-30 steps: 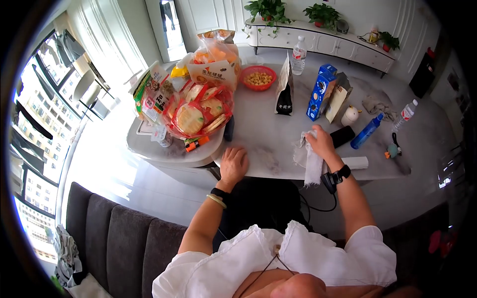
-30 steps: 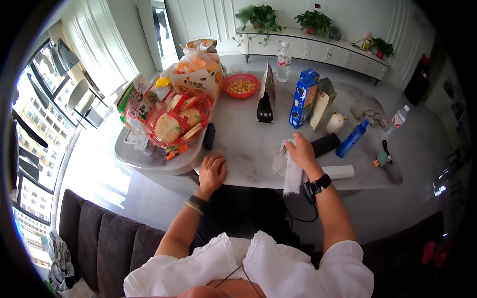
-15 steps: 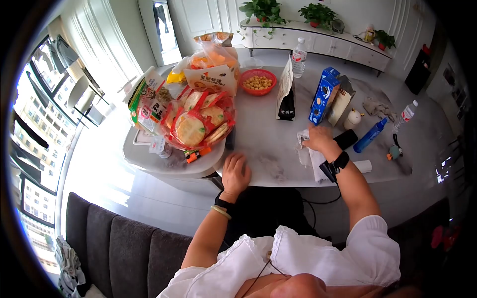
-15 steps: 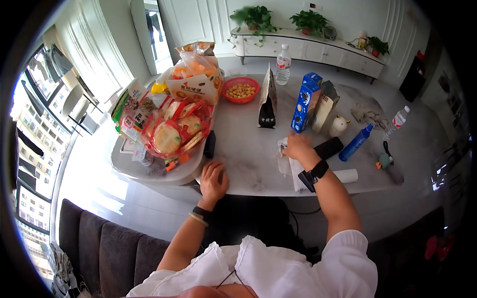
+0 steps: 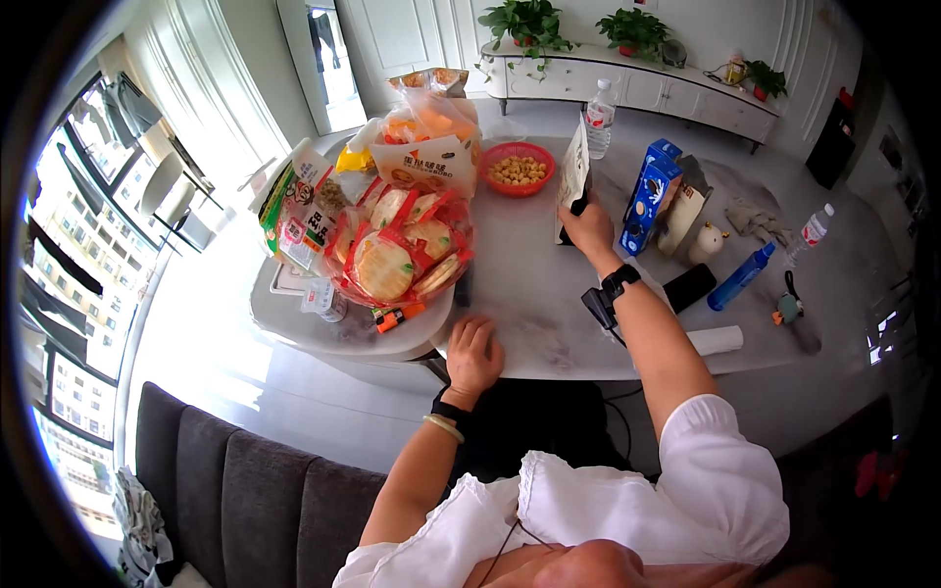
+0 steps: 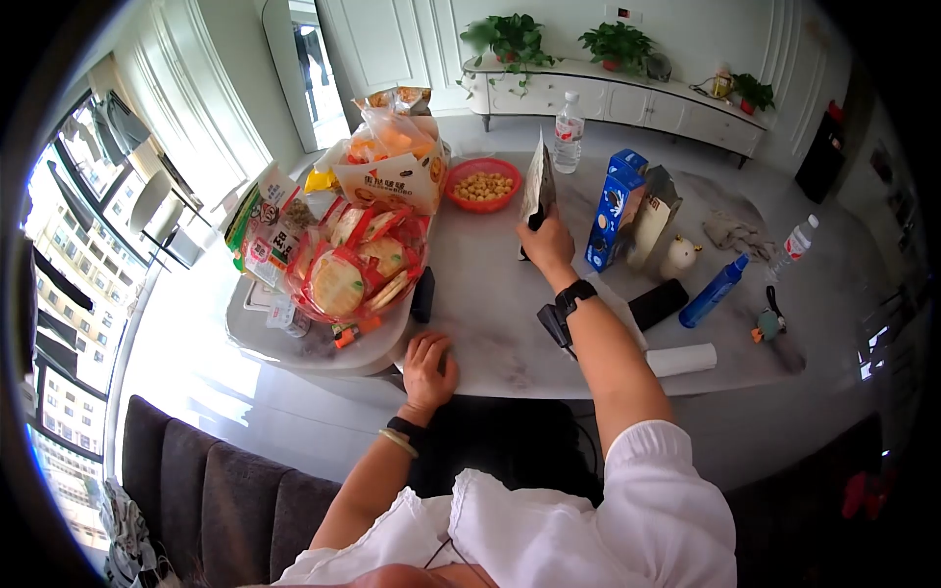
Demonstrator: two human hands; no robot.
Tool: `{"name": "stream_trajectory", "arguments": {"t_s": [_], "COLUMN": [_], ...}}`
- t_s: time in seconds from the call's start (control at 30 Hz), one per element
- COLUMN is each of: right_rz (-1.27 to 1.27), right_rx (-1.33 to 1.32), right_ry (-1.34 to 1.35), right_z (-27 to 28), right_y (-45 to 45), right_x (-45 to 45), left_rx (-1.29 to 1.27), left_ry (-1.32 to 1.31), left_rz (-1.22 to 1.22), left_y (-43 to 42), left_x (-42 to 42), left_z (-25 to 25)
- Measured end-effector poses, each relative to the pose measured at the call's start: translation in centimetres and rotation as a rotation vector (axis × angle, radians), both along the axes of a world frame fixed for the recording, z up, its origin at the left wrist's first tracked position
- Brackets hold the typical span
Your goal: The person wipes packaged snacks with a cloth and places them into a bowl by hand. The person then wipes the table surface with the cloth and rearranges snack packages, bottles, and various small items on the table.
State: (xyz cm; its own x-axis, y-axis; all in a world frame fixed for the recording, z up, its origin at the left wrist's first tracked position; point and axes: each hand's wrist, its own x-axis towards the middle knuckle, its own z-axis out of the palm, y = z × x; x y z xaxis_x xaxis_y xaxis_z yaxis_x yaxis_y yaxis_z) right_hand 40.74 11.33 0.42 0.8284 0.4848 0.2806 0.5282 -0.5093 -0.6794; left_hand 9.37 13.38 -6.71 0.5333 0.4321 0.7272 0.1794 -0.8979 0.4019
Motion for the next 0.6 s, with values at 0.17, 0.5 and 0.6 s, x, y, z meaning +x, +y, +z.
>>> {"name": "stream_trajectory", "arguments": {"t_s": [0.17,0.5,0.6], "right_rz": [0.037,0.248,0.273], "right_rx": [-0.009,-0.014,-0.038], "right_ry": [-0.156,-0.244,-0.214], "right_z": [0.0,0.1,0.3], "right_y": [-2.2,0.3,2.6], "right_x": [-1.9,-10.0,-12.2], "left_rx": [0.000,0.007,-0.020], "left_ry": [-0.012,-0.004,0.013], "left_rz": [-0.009,0.023,0.010], "left_y": [-0.2,-0.3,-0.2], "left_x": [0.0,0.2,0.0], "left_z": [0.5,0.5,0.2]}}
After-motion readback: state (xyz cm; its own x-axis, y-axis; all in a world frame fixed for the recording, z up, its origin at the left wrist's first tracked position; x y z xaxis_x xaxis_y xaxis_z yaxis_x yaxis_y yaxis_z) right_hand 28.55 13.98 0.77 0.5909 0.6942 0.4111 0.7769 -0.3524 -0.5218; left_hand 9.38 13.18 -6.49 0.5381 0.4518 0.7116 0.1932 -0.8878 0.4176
